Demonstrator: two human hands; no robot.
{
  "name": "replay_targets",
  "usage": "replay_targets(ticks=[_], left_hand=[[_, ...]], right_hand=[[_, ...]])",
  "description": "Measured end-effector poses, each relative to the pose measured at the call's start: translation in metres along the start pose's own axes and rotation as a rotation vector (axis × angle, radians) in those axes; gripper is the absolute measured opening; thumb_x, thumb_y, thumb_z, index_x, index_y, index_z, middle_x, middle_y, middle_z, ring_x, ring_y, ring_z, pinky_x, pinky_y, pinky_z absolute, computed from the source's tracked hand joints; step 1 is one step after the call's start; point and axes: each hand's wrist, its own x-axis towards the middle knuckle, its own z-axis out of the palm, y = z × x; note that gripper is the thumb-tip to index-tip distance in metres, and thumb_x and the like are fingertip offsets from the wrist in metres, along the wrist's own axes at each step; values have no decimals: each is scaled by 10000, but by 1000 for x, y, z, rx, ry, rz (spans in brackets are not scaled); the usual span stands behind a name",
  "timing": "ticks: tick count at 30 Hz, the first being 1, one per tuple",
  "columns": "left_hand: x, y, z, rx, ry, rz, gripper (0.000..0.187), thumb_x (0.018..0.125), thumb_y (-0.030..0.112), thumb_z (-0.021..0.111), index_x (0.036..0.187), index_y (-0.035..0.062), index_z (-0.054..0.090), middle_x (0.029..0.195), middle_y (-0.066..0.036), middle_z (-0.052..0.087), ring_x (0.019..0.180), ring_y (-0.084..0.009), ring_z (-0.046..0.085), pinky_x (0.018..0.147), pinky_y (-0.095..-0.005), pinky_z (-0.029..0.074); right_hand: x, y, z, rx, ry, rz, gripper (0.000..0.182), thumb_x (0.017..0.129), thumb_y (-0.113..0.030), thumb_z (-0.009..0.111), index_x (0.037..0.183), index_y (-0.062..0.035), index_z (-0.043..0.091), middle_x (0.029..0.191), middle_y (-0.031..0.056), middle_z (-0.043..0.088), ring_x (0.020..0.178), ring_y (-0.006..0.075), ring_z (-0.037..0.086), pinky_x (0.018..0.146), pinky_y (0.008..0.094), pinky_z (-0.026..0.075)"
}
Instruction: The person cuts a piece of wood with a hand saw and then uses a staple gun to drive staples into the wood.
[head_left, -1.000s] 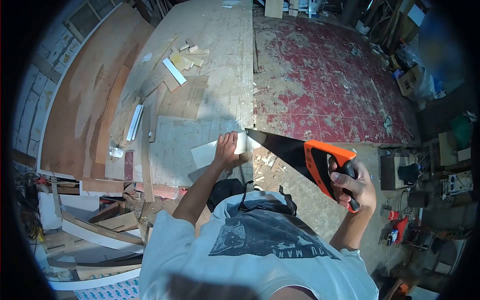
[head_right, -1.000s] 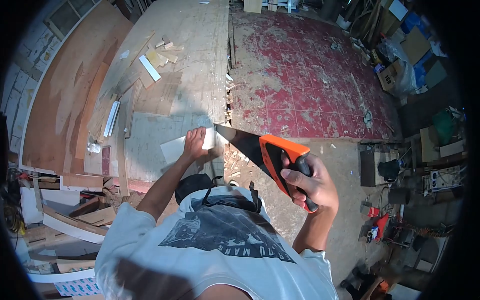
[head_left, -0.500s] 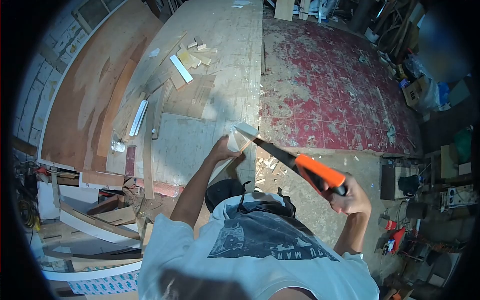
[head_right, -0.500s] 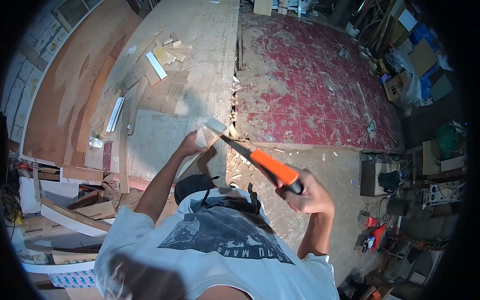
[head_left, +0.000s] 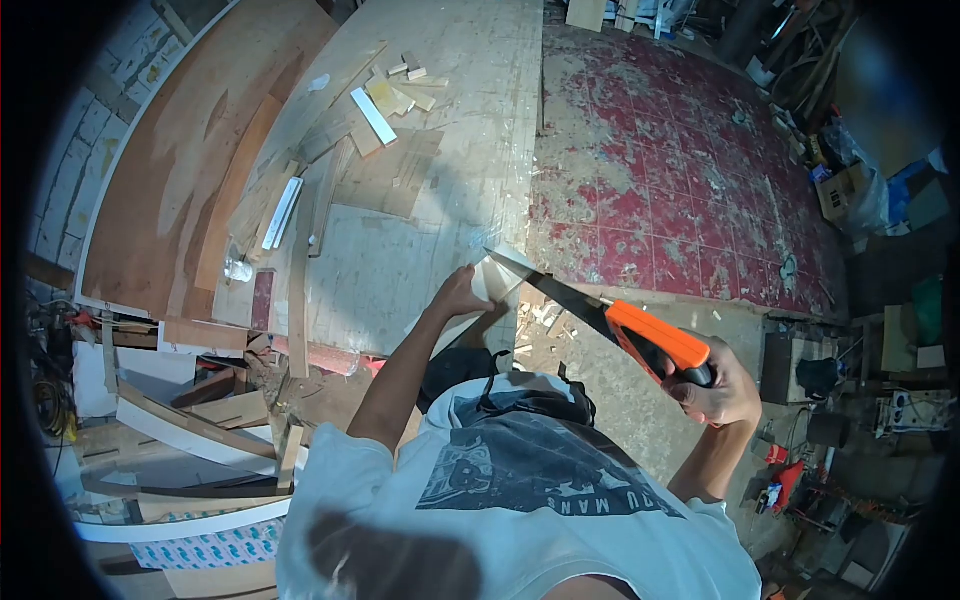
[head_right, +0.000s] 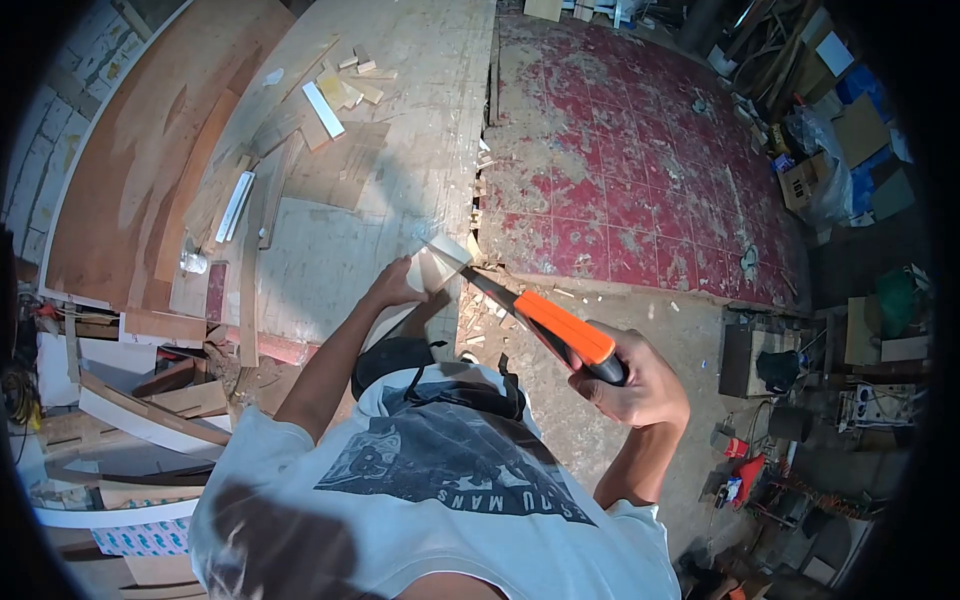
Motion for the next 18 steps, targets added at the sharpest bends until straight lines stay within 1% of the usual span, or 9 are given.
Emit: replay_targets(ticks=[2,4,6,8,9,12,14,16,18], left_hand=[[-11,26,-14,-22,-21,-40,1059,438,426,856,1277,-41,408,1214,-199,507,1137,-359,498,957,-428,420],[-28,47,-20,396,267,38,1090,496,631,790,1231,-95,441,1199,-202,527,1169,-302,494,1025,-465,361],[-35,36,-22,472,249,78,1018,551,539,806,1293,-41,418,1271,-168,495,1209,-277,462,1065,-477,307],[-39,15,-19,726,362,283,938,576,370,831,1326,9,400,1306,-137,470,1220,-288,450,1064,-475,312],[-44,16,-21,619,365,260,929,574,255,829,1356,33,378,1322,-121,456,1235,-281,435,1081,-470,293],[-50,17,-32,552,373,362,956,562,274,830,1364,28,372,1327,-123,452,1245,-277,427,1088,-461,280],[-51,19,-34,539,394,386,968,552,277,833,1366,29,370,1320,-122,455,1236,-278,433,1078,-456,287],[-48,23,-36,527,422,409,981,543,280,835,1369,30,369,1312,-120,458,1226,-279,440,1067,-452,294],[-43,29,-34,554,413,348,1005,502,313,851,1341,13,384,1274,-128,476,1212,-274,444,1043,-450,308]], right_hand=[[3,-11,12,264,267,328,227,698,20,632,894,-5,521,577,25,472,365,76,403,333,230,280],[6,-19,14,407,360,294,231,702,14,620,906,3,510,570,25,467,351,77,386,318,232,273],[8,-29,12,621,498,258,247,712,3,592,932,20,481,548,24,450,318,77,341,280,236,254],[3,-27,1,612,469,250,241,717,3,596,929,23,483,548,26,445,326,67,348,280,232,256],[-2,-26,-5,562,425,246,239,718,3,599,925,25,481,551,30,448,327,67,350,279,233,257],[-22,-30,-18,423,413,235,219,721,12,580,901,51,462,537,55,456,320,82,368,268,236,260],[-27,-26,-35,640,375,59,237,711,38,533,920,79,428,567,93,465,309,94,351,244,246,272],[-21,-28,-46,915,343,75,264,739,67,466,984,57,366,670,89,425,306,92,300,221,252,315],[-12,-26,-41,962,414,100,262,770,58,469,1010,34,366,676,67,407,314,81,305,227,236,294]])
